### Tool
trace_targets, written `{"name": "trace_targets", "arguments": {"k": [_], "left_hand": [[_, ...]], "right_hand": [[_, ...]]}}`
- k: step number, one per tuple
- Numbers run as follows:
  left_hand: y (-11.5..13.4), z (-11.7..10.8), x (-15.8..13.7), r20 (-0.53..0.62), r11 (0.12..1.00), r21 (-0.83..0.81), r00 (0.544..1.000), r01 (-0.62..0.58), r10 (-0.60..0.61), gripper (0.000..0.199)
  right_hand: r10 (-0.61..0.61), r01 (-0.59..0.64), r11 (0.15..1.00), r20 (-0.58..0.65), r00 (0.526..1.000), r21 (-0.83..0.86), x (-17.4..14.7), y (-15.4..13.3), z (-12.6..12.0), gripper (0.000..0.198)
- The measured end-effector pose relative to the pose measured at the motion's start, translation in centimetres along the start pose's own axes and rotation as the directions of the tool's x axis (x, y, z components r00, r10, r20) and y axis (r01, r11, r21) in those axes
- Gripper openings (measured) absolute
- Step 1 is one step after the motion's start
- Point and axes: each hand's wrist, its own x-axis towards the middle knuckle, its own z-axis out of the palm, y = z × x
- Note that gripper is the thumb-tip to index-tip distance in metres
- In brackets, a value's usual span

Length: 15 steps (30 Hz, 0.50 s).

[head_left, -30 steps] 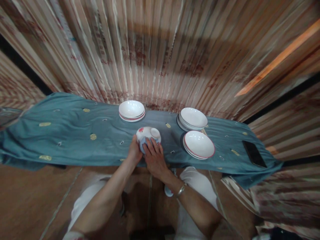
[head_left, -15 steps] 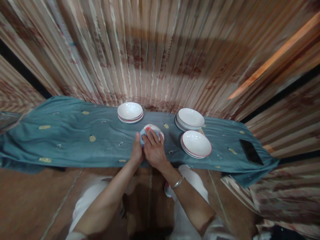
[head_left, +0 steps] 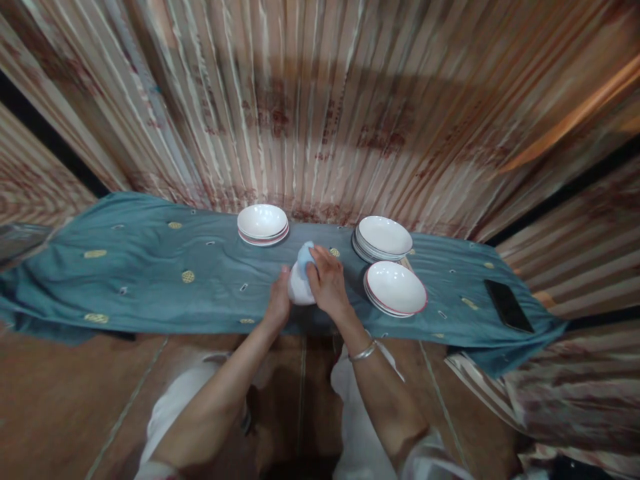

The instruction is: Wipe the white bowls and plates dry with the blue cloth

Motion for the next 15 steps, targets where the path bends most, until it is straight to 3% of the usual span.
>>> {"name": "trace_targets", "arguments": {"k": [4, 15], "left_hand": [[0.2, 0.1, -0.2, 0.026, 0.986, 0.138, 0.996, -0.088, 0.085, 0.027], [1.1, 0.9, -0.8, -0.044, 1.000, 0.005, 0.999, -0.006, 0.006, 0.027]], "right_hand": [[0.118, -0.116, 0.979, -0.002, 0.993, 0.168, 0.8, 1.6, -0.3, 0.042], [0.448, -0.429, 0.802, 0.058, 0.892, 0.415, 1.5, 5.2, 0.9, 0.034]]}}
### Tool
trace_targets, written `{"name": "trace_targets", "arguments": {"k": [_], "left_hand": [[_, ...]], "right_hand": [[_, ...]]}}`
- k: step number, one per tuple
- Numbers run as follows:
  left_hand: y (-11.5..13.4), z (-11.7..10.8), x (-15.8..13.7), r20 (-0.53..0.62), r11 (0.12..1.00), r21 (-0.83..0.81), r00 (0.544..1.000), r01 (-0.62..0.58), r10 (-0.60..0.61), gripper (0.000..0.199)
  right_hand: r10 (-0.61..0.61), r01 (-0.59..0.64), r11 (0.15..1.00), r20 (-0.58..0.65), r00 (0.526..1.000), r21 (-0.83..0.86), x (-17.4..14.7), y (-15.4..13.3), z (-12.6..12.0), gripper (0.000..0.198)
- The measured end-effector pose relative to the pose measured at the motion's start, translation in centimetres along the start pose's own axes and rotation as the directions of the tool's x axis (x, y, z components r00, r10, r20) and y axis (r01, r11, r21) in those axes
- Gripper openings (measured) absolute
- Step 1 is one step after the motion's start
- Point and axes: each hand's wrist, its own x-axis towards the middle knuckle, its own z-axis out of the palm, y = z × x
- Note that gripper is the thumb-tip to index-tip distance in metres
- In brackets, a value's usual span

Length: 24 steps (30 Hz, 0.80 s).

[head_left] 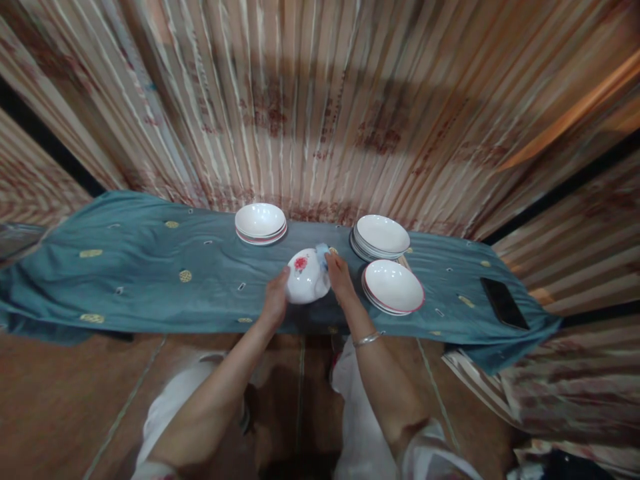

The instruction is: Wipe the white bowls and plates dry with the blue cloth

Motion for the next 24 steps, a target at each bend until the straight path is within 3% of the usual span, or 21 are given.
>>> {"name": "trace_targets", "arguments": {"k": [5, 11, 15, 20, 24], "left_hand": [[0.2, 0.1, -0.1, -0.013, 0.992, -0.114, 0.998, 0.059, -0.061, 0.034], [0.3, 0.0, 0.1, -0.062, 0.982, -0.168, 0.993, 0.089, -0.101, 0.026], [0.5, 0.1, 0.1, -0.073, 0.962, -0.240, 0.986, 0.128, -0.149, 0.031], [0.7, -0.1, 0.0, -0.124, 0.942, -0.270, 0.963, 0.200, -0.240, 0.042], [0.9, -0.2, 0.2, -0.144, 0.938, -0.268, 0.954, 0.218, -0.263, 0.046]], "right_hand": [[0.104, -0.098, 0.990, -0.046, 0.994, 0.102, -0.2, 1.2, 1.1, 0.038], [0.225, -0.181, 0.937, -0.120, 0.967, 0.298, -0.9, 1.3, 2.5, 0.035], [0.274, -0.221, 0.917, -0.121, 0.954, 0.331, -1.2, 1.7, 3.3, 0.035], [0.287, -0.238, 0.922, -0.128, 0.949, 0.306, -1.9, 2.8, 4.3, 0.038], [0.226, -0.194, 0.941, -0.089, 0.970, 0.278, -2.8, 4.1, 4.9, 0.052]]}}
